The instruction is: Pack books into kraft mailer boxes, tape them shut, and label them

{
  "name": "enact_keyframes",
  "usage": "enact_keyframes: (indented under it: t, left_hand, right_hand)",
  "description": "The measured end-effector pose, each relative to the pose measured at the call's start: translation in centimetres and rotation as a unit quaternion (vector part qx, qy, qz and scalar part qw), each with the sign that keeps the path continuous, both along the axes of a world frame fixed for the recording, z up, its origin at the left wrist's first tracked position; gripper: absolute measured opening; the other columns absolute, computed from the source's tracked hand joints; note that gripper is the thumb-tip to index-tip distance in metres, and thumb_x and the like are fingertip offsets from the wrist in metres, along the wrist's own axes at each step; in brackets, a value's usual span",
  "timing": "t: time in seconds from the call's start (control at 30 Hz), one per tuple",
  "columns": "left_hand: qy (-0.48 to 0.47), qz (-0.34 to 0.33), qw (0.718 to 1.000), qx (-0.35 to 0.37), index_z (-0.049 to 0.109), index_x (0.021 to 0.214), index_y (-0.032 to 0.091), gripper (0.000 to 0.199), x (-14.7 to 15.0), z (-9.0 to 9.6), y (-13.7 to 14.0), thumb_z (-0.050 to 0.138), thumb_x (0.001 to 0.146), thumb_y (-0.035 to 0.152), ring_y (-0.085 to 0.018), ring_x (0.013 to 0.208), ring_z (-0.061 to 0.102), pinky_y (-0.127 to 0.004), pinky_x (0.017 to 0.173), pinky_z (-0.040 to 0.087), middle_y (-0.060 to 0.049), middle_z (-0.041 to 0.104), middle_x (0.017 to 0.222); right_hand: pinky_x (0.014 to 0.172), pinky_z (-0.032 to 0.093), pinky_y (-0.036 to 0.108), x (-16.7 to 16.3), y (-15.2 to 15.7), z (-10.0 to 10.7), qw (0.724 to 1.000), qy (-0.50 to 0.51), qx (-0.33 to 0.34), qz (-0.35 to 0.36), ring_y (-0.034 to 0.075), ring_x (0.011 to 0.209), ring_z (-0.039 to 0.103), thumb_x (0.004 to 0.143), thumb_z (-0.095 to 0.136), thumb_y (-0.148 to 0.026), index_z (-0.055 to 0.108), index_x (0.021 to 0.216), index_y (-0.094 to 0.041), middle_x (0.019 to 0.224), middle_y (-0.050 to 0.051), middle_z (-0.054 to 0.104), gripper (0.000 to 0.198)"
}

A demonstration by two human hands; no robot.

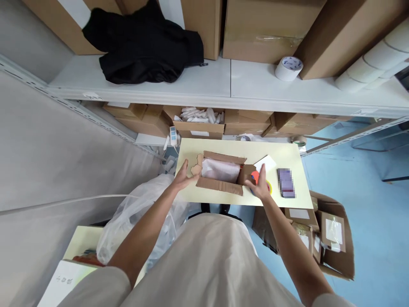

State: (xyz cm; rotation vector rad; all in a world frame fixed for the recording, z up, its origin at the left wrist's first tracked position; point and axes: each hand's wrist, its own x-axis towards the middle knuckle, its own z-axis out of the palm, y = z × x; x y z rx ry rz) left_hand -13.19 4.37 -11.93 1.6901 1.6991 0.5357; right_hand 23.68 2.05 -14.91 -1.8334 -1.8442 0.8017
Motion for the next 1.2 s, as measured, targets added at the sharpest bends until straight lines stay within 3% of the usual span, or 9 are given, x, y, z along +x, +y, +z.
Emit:
enact_keyframes:
  t: [0.13, 0.33, 0.43, 0.6, 0.73, 0.9, 1.0, 1.1, 1.2]
  left_hand:
    - [0.014, -0.222, 0.975, 0.021, 0.008, 0.150, 0.014, 0.141, -0.5, -1.1, 0.6, 0.085, 0.039, 0.053, -0.035, 0.141, 0.024, -0.041, 0.113, 0.027, -0.023, 0.016, 0.154]
    - [0.130, -0.356, 0.924, 0.046, 0.007, 0.149, 0.012, 0.121, 0.4, -0.9, 1.5, 0.076, 0.058, 0.050, -0.034, 0.144, 0.007, -0.048, 0.115, 0.013, -0.023, 0.005, 0.156]
    - [0.146, -0.336, 0.929, 0.056, 0.010, 0.149, 0.010, 0.100, 0.6, -1.4, 1.2, 0.068, 0.071, 0.035, -0.033, 0.144, 0.009, -0.049, 0.114, 0.014, -0.023, 0.008, 0.156]
    - [0.067, -0.266, 0.959, 0.069, 0.026, 0.146, 0.010, 0.070, 1.1, -2.2, 0.5, 0.052, 0.084, 0.029, -0.028, 0.144, 0.016, -0.042, 0.115, 0.023, -0.019, 0.017, 0.155]
    - [-0.027, -0.172, 0.981, 0.085, 0.046, 0.135, 0.015, 0.047, 1.9, -2.8, 0.2, 0.040, 0.091, 0.032, -0.024, 0.138, 0.033, -0.040, 0.113, 0.031, -0.013, 0.032, 0.151]
    - [-0.164, -0.029, 0.981, 0.103, 0.040, 0.139, 0.016, 0.058, 3.3, -3.9, 0.0, 0.053, 0.084, 0.029, -0.025, 0.129, 0.047, -0.037, 0.103, 0.044, -0.013, 0.047, 0.142]
    - [-0.213, 0.015, 0.972, 0.094, 0.031, 0.143, 0.018, 0.071, 4.1, -4.6, -0.4, 0.060, 0.078, 0.023, -0.025, 0.124, 0.052, -0.037, 0.097, 0.049, -0.015, 0.048, 0.140]
    - [-0.208, 0.029, 0.973, 0.096, 0.022, 0.146, 0.018, 0.076, 4.8, -5.1, -1.3, 0.059, 0.079, 0.022, -0.025, 0.121, 0.054, -0.038, 0.093, 0.051, -0.019, 0.045, 0.140]
    - [-0.117, 0.002, 0.986, 0.116, 0.026, 0.145, 0.015, 0.065, 5.3, -4.6, -2.4, 0.051, 0.085, 0.024, -0.028, 0.129, 0.046, -0.042, 0.097, 0.048, -0.021, 0.037, 0.145]
  right_hand:
    - [0.109, 0.031, 0.050, 1.0, -1.8, -0.3, 0.997, 0.036, -0.049, 0.050, 0.026, 0.141, 0.027, 0.079, 0.043, -0.029, -0.013, 0.149, -0.019, 0.156, 0.014, 0.020, 0.090]
    - [0.113, 0.028, 0.047, -1.0, -0.6, 3.5, 0.982, 0.009, -0.052, 0.181, 0.024, 0.143, 0.021, 0.063, 0.052, -0.013, -0.026, 0.145, -0.014, 0.156, 0.014, 0.017, 0.113]
    - [0.111, 0.030, 0.045, -2.2, 0.2, 4.7, 0.968, 0.029, -0.092, 0.231, 0.022, 0.142, 0.024, 0.065, 0.051, -0.014, -0.028, 0.144, -0.015, 0.155, 0.014, 0.022, 0.112]
    - [0.113, 0.028, 0.045, -1.9, 0.1, 4.2, 0.962, 0.018, -0.120, 0.243, 0.025, 0.142, 0.023, 0.066, 0.053, -0.014, 0.007, 0.151, -0.020, 0.154, 0.009, 0.028, 0.097]
    - [0.105, 0.041, 0.047, -1.7, 0.1, 2.8, 0.982, 0.081, -0.059, 0.157, 0.027, 0.134, 0.040, 0.079, 0.051, -0.023, 0.024, 0.148, -0.022, 0.148, 0.010, 0.038, 0.074]
    - [0.107, 0.038, 0.046, -3.8, 2.5, 1.9, 0.997, 0.039, 0.066, 0.007, 0.031, 0.140, 0.028, 0.078, 0.057, -0.025, 0.019, 0.148, -0.019, 0.156, 0.014, 0.017, 0.079]
    - [0.105, 0.040, 0.044, -4.3, 3.4, 1.9, 0.997, 0.034, 0.064, 0.037, 0.029, 0.135, 0.038, 0.079, 0.055, -0.020, 0.010, 0.149, -0.019, 0.151, 0.015, 0.031, 0.084]
    - [0.107, 0.038, 0.049, -3.9, 2.6, 1.7, 0.992, -0.012, 0.070, 0.100, 0.029, 0.135, 0.037, 0.086, 0.048, -0.023, 0.041, 0.137, -0.021, 0.142, 0.013, 0.045, 0.052]
    - [0.108, 0.035, 0.053, -3.6, 1.2, 1.1, 0.988, -0.051, 0.078, 0.122, 0.030, 0.142, 0.023, 0.091, 0.044, -0.032, 0.049, 0.129, -0.019, 0.149, 0.013, 0.035, 0.041]
